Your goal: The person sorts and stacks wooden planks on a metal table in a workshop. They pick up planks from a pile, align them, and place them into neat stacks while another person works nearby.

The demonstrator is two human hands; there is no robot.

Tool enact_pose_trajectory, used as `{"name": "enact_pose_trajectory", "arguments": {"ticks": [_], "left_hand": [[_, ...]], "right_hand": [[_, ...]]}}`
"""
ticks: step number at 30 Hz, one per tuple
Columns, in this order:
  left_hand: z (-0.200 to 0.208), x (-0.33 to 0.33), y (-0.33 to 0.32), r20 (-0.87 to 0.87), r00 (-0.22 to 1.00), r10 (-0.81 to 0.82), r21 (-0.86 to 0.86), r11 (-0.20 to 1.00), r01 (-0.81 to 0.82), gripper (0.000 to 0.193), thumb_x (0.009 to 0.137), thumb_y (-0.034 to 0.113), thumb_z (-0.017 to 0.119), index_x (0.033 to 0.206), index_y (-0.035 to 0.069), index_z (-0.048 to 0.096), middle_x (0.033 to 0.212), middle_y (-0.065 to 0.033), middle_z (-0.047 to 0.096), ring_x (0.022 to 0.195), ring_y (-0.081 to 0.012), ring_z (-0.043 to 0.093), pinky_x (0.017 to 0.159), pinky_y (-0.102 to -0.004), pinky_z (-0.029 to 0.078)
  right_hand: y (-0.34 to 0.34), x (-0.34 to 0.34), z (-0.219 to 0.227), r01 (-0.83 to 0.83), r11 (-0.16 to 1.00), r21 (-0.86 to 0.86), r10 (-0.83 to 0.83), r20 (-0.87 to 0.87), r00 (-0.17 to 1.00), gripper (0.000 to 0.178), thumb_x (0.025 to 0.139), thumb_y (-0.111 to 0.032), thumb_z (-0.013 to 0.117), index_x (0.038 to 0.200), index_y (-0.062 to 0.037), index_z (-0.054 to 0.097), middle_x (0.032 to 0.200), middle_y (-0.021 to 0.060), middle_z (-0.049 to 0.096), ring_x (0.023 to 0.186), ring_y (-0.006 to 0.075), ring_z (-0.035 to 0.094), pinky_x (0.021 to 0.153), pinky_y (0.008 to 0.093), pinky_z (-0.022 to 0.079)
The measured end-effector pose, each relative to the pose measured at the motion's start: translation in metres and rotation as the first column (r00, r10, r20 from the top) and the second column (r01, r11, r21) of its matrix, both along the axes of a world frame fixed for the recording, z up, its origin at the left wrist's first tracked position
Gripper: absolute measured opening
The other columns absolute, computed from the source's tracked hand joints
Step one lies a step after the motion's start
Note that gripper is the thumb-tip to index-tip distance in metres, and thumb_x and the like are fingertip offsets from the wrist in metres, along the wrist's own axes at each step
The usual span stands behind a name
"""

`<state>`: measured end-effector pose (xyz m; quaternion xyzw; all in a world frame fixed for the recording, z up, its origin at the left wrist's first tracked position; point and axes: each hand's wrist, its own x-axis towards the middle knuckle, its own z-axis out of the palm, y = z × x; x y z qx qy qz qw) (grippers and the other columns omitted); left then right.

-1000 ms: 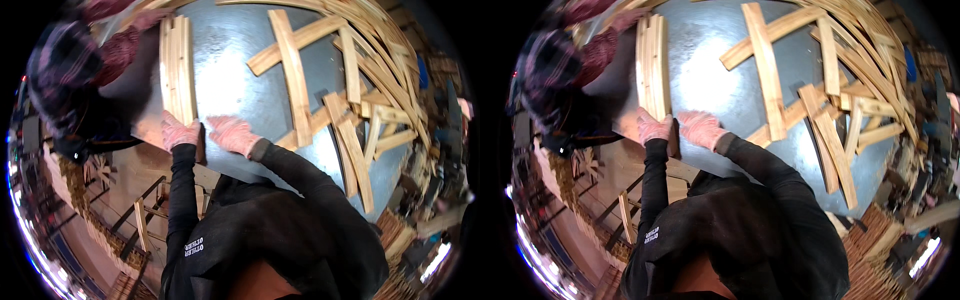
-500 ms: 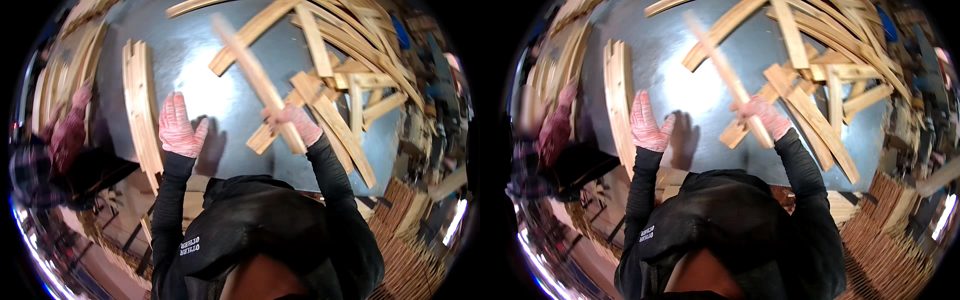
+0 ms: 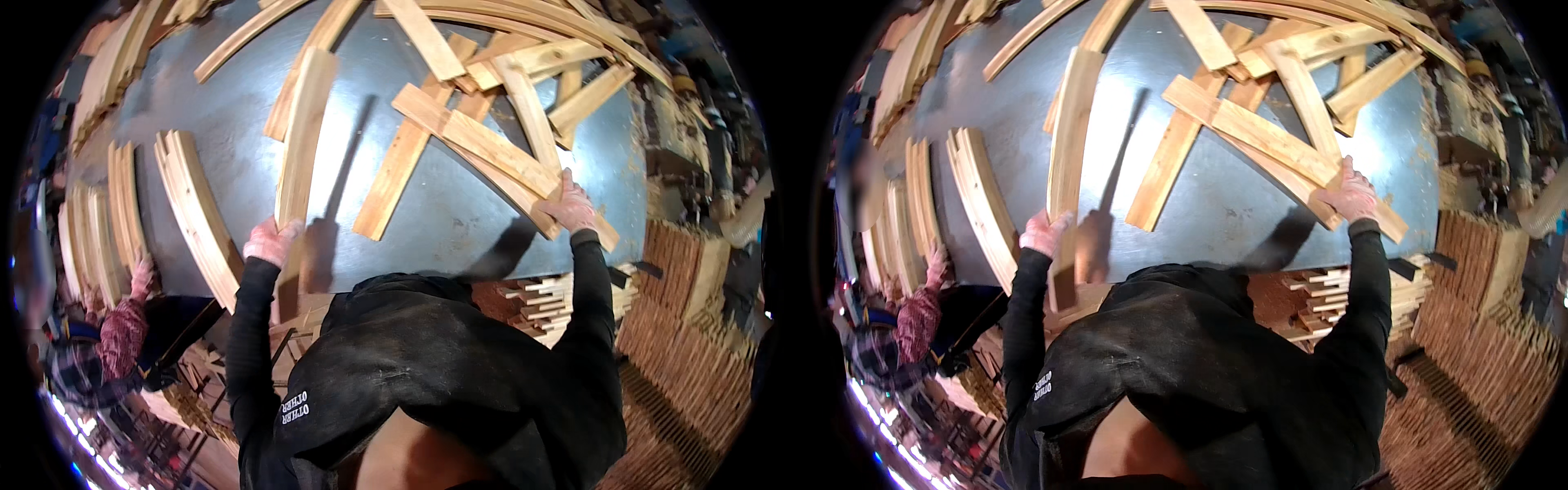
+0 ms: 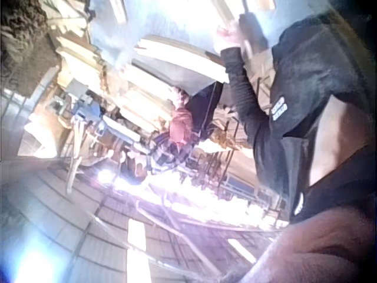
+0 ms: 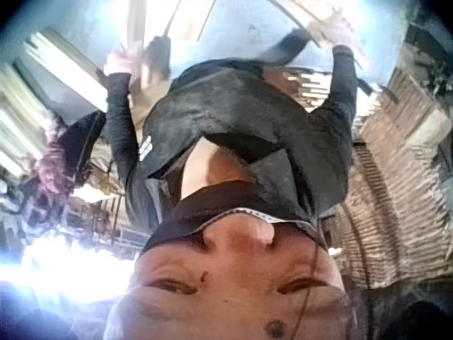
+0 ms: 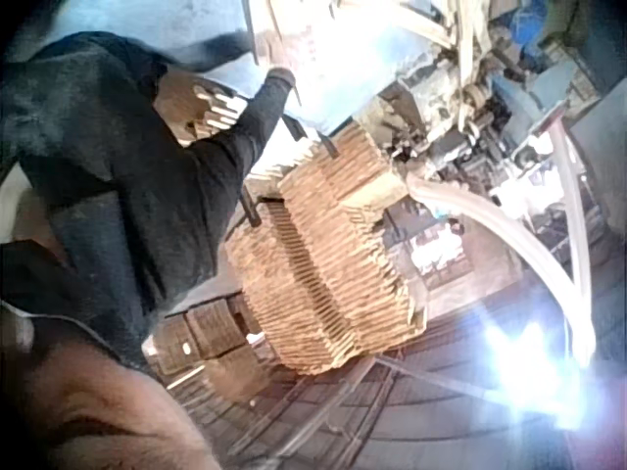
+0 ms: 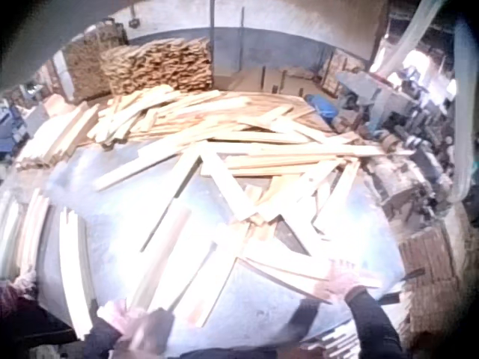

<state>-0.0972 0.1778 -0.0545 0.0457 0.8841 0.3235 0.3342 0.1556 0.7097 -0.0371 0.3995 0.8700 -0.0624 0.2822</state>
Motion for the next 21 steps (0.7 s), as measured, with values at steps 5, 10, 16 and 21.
{"name": "enact_pose_trajectory", "arguments": {"ticks": [5, 10, 16, 21], "left_hand": [[-0.032, -0.014, -0.011, -0.156, 0.983, 0.100, -0.490, 0.856, -0.165, 0.056, 0.085, 0.051, 0.062, 0.109, 0.000, 0.068, 0.107, -0.0240, 0.068, 0.103, -0.0347, 0.066, 0.090, -0.0438, 0.050], [0.003, -0.027, -0.001, -0.188, 0.971, 0.150, -0.629, 0.741, -0.237, 0.053, 0.088, 0.050, 0.054, 0.113, 0.004, 0.066, 0.113, -0.0225, 0.066, 0.111, -0.0377, 0.062, 0.094, -0.0470, 0.049], [-0.008, -0.026, 0.005, -0.350, 0.924, 0.156, -0.583, 0.736, -0.345, 0.059, 0.083, 0.038, 0.067, 0.130, 0.004, 0.053, 0.128, -0.0243, 0.057, 0.119, -0.0402, 0.056, 0.098, -0.0504, 0.044], [-0.018, -0.049, 0.050, -0.731, 0.658, -0.179, -0.310, 0.947, -0.086, 0.085, 0.079, 0.037, 0.071, 0.146, 0.001, 0.034, 0.143, -0.0251, 0.043, 0.133, -0.0411, 0.041, 0.109, -0.0528, 0.034]], "right_hand": [[-0.011, -0.001, -0.001, -0.070, 0.994, 0.084, 0.087, -0.231, 0.969, 0.100, 0.071, -0.046, 0.078, 0.149, -0.0059, 0.029, 0.129, 0.0226, 0.056, 0.121, 0.0369, 0.053, 0.101, 0.0451, 0.045], [-0.047, -0.023, -0.020, -0.233, 0.970, 0.073, 0.242, -0.166, 0.956, 0.111, 0.068, -0.045, 0.082, 0.153, -0.0090, 0.020, 0.140, 0.0226, 0.044, 0.129, 0.0384, 0.045, 0.106, 0.0450, 0.041], [-0.051, -0.002, -0.044, -0.376, 0.915, 0.148, 0.396, -0.135, 0.908, 0.118, 0.065, -0.040, 0.085, 0.155, -0.0106, 0.015, 0.141, 0.0219, 0.043, 0.131, 0.0380, 0.043, 0.107, 0.0478, 0.038], [-0.046, -0.019, -0.034, -0.286, 0.958, 0.021, 0.287, -0.071, 0.955, 0.111, 0.068, -0.036, 0.082, 0.154, -0.0077, 0.017, 0.131, 0.0209, 0.052, 0.120, 0.0364, 0.053, 0.104, 0.0451, 0.041]]}}
